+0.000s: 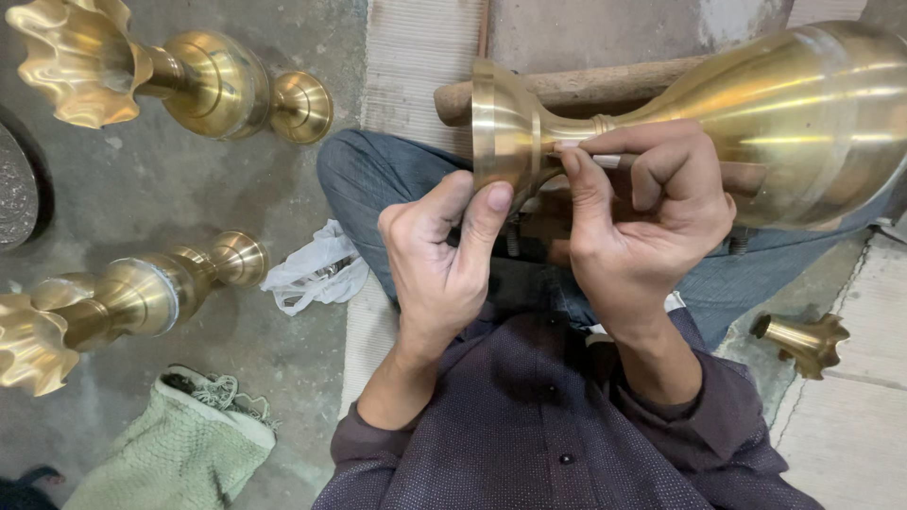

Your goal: The person sits on the floor with a brass vase resting on a wooden support and uses a small hand tool to score and smooth the seam around the vase's neck, rotating the vase to work around it. They reposition the vase on the support and continue tooling the seam near the flared rim.

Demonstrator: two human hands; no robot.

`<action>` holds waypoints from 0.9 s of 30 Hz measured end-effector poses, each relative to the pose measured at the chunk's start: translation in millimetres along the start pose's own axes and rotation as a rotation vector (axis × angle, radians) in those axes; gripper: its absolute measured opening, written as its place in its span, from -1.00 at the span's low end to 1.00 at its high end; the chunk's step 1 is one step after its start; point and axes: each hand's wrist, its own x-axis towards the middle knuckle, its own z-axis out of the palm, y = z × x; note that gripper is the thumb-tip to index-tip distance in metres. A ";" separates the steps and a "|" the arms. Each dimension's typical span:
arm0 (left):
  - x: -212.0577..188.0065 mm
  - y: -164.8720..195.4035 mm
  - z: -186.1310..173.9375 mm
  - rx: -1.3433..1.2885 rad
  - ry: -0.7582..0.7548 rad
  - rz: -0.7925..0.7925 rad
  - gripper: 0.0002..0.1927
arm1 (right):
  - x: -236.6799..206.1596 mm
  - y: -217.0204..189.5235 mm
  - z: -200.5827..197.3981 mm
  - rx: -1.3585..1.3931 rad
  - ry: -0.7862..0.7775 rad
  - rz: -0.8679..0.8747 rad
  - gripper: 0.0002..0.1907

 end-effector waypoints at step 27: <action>-13.7 0.4 3.7 0.004 0.023 -0.015 -0.72 | -5.4 4.1 -2.7 -0.134 -0.024 -0.132 -0.51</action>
